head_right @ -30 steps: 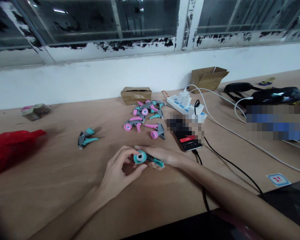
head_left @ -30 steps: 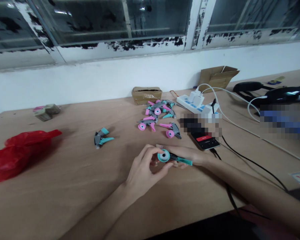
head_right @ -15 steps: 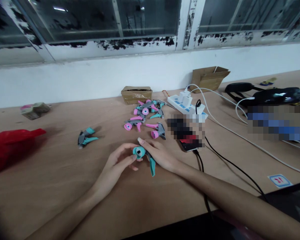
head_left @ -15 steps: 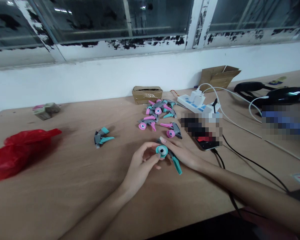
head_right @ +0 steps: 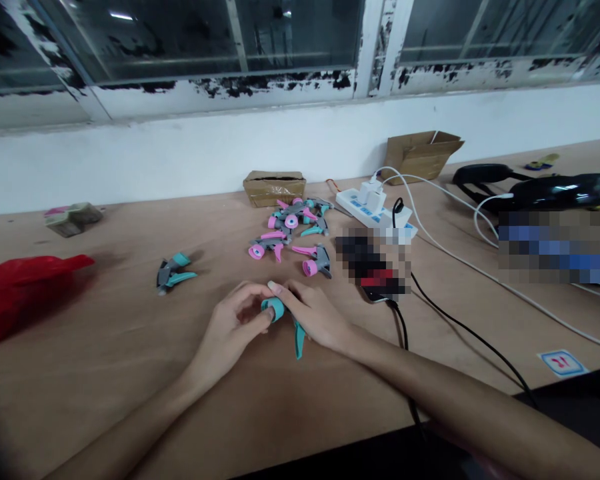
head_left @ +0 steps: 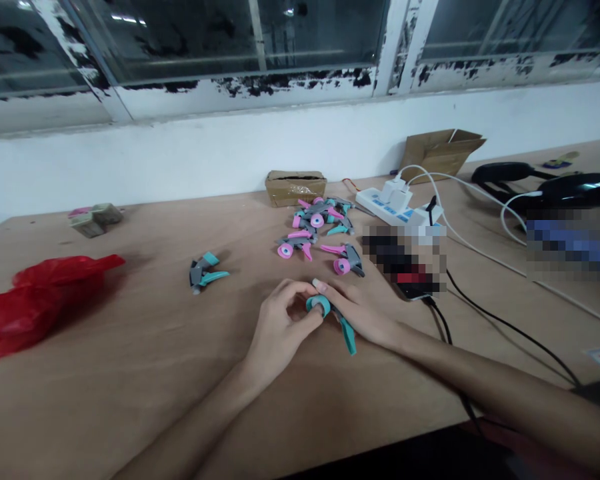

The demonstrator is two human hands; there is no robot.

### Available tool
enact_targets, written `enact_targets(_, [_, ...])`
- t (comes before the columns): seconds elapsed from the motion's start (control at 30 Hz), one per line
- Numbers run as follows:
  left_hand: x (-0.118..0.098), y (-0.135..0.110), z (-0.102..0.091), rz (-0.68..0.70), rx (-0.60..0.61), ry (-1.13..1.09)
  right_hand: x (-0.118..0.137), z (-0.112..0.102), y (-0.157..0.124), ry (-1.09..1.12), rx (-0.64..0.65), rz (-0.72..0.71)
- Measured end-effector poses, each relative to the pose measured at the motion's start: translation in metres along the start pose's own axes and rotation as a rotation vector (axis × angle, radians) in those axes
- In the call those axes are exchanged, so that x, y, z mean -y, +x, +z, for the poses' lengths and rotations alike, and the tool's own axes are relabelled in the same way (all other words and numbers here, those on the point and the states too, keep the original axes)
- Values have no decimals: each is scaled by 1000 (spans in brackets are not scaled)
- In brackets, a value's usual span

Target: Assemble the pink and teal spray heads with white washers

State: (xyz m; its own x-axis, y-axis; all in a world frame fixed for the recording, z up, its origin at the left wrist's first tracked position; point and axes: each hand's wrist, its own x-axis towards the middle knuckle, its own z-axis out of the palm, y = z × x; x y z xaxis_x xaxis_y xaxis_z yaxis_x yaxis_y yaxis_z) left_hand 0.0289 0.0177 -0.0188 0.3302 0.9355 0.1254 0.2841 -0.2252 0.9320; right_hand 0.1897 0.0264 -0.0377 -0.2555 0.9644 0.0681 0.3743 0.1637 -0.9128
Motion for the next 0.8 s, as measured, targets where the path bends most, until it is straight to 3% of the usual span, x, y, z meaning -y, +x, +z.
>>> enact_targets(0.2, [-5, -1, 5, -26, -17, -86, 0, 2, -1, -62, -57, -39])
enact_targets(0.47, [-7, -1, 10, 25, -128, 54, -4, 6, 1, 4, -49, -40])
enact_targets(0.8, [-4, 1, 2, 10, -69, -21, 0, 5, 1, -17, -49, -84])
